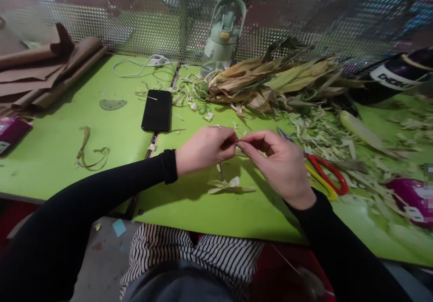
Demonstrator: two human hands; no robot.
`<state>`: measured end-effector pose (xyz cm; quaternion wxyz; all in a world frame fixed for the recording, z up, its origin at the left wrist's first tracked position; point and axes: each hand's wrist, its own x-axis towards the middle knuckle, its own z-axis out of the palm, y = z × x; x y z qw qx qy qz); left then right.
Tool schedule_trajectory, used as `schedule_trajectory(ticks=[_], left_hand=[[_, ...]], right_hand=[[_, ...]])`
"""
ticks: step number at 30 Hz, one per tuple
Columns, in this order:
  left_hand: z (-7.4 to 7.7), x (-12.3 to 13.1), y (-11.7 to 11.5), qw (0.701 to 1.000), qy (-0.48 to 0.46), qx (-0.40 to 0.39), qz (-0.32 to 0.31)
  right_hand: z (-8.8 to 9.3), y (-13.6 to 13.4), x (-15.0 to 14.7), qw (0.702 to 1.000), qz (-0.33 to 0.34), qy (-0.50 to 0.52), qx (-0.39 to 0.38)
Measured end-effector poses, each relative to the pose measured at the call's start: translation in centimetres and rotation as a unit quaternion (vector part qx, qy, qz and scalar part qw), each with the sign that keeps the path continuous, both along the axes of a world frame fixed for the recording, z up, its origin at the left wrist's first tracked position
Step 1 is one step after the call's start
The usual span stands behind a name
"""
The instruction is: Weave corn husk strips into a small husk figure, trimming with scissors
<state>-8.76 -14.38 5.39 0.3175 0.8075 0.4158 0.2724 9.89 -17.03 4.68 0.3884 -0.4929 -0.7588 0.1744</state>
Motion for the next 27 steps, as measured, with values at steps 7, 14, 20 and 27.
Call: schedule_trajectory(ticks=[7, 14, 20, 27], left_hand=[[1.5, -1.3, 0.6, 0.887, -0.224, -0.393, -0.093], [1.2, -1.0, 0.2, 0.874, -0.280, -0.389, -0.083], [0.7, -0.4, -0.7, 0.973, -0.188, -0.130, -0.012], [0.6, -0.4, -0.4, 0.915, -0.277, -0.285, -0.065]], right_hand=[[-0.6, 0.0, 0.8, 0.977, 0.049, -0.012, 0.209], [-0.2, -0.1, 1.1, 0.923, 0.061, -0.127, 0.357], [-0.5, -0.7, 0.4, 0.973, 0.021, -0.038, 0.229], [-0.3, -0.9, 0.5, 0.968, 0.025, -0.048, 0.243]])
